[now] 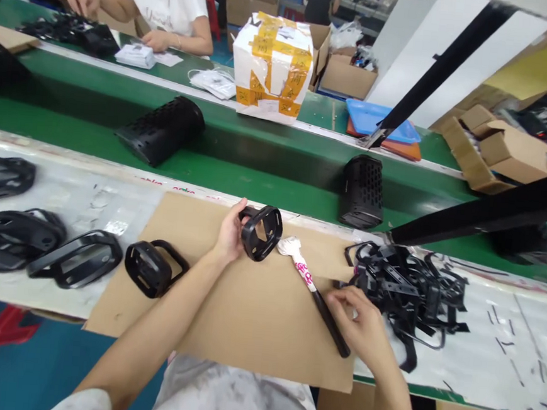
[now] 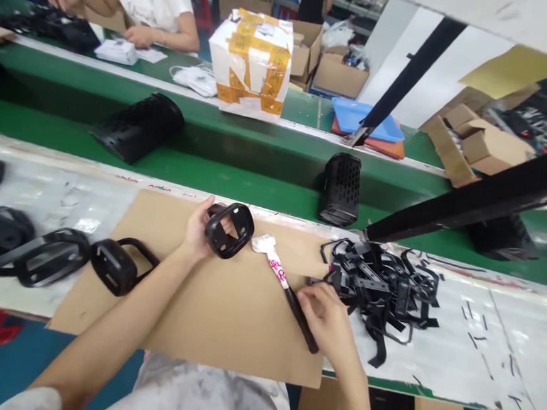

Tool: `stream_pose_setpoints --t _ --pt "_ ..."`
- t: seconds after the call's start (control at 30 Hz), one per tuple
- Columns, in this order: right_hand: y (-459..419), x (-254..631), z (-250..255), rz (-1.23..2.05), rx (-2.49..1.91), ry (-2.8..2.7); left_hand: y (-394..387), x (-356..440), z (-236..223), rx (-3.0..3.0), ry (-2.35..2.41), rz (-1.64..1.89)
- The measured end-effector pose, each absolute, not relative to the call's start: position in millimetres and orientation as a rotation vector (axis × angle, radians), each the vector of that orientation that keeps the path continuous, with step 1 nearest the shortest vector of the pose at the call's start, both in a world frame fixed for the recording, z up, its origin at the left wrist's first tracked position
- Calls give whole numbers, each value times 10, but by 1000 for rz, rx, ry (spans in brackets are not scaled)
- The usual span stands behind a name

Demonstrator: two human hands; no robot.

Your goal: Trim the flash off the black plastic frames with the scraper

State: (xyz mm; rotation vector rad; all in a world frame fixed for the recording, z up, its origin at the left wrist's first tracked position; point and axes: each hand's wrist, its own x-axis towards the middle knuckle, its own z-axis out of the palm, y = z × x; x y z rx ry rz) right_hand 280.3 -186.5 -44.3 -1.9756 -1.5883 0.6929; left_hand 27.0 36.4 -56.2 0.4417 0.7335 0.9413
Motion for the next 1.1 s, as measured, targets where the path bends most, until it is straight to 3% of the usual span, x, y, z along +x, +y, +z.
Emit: stream_pose_setpoints --t 0.17,0.5,0.63,0.8,1.1 --pt "-1561 2911 -584 371 -1884 -1646 381 262 -577 527 733 1040" --pt "-1496 2400 -609 530 -2166 -1605 378 279 -660 825 892 1172" --pt "-1485 2353 -592 941 -2151 -1371 324 284 -650 980 853 1087" --pt "-1485 2326 -490 1631 -1744 -1036 239 298 -738 1242 793 894" --pt "-1609 2142 -418 1606 -1699 -910 132 386 -685 1374 748 862"
